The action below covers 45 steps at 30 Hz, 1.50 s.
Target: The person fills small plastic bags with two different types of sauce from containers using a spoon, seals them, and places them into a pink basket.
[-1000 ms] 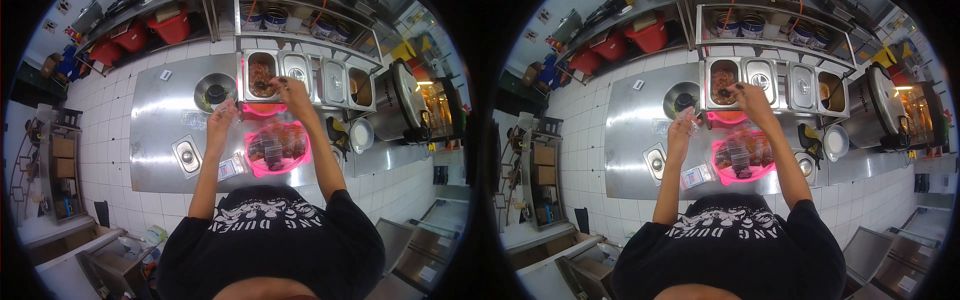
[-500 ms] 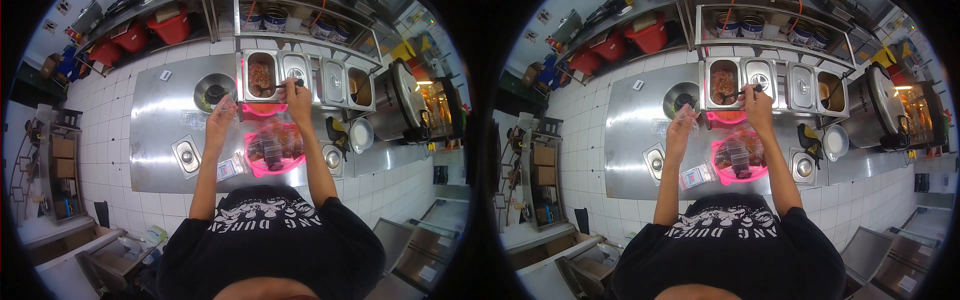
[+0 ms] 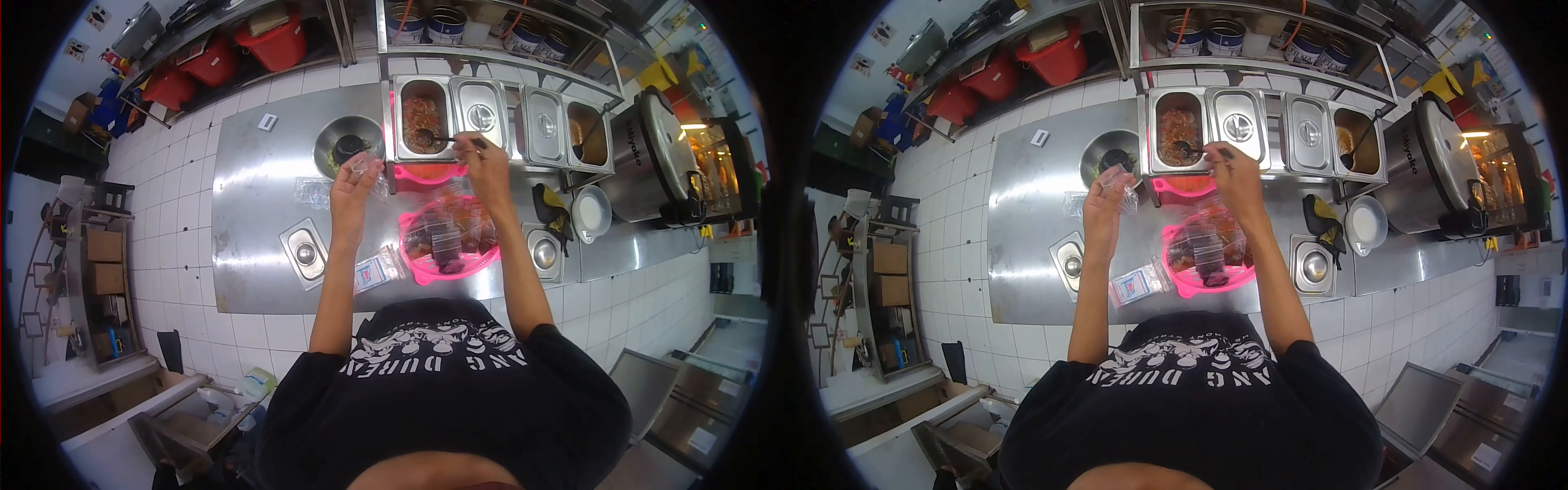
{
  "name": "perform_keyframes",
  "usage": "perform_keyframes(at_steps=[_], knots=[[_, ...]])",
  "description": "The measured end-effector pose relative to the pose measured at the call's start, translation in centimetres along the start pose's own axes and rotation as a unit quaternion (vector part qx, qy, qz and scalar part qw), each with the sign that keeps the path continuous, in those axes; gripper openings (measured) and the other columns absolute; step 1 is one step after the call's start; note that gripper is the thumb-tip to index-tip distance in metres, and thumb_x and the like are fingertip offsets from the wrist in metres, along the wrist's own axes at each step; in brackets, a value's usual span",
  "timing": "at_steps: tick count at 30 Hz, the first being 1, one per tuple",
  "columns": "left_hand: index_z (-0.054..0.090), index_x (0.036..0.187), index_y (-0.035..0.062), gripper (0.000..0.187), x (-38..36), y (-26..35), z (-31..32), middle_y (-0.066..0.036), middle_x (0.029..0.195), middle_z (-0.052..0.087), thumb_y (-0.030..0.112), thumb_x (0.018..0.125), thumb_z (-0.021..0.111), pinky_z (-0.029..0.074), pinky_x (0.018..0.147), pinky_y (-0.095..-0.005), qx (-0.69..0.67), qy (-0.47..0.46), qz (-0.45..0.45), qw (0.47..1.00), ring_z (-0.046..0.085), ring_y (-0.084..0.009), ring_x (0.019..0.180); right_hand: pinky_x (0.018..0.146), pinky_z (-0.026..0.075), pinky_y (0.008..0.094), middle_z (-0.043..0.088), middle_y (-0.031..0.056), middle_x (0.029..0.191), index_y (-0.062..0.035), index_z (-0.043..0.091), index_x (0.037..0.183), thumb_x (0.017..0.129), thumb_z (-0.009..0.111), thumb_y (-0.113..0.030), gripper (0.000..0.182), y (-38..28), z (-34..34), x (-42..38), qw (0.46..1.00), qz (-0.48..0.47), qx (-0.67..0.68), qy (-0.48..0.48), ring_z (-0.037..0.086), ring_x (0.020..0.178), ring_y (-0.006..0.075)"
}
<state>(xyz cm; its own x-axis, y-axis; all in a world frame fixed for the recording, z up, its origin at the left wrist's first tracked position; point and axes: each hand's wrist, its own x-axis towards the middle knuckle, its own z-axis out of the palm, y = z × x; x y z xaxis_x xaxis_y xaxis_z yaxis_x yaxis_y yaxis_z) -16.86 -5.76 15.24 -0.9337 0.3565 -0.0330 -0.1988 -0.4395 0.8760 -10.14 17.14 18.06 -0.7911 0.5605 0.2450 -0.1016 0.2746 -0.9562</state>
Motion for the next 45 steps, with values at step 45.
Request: perform_keyframes(at_steps=[45], knots=[[0.05, 0.132, 0.0001, 0.051, -0.6, 0.4, -0.1, -0.01, 0.119, 0.062, 0.011, 0.088, 0.072, 0.047, 0.095, -0.0281, 0.032, 0.028, 0.026, 0.999, 0.059, -0.0152, 0.11, 0.06, 0.055, 0.0269, 0.066, 0.0121, 0.078, 0.0047, 0.059, 0.096, 0.104, 0.045, -0.027, 0.036, 1.3, 1.3, -1.4, 0.979, 0.102, 0.155, 0.085, 0.064, 0.064, 0.0152]])
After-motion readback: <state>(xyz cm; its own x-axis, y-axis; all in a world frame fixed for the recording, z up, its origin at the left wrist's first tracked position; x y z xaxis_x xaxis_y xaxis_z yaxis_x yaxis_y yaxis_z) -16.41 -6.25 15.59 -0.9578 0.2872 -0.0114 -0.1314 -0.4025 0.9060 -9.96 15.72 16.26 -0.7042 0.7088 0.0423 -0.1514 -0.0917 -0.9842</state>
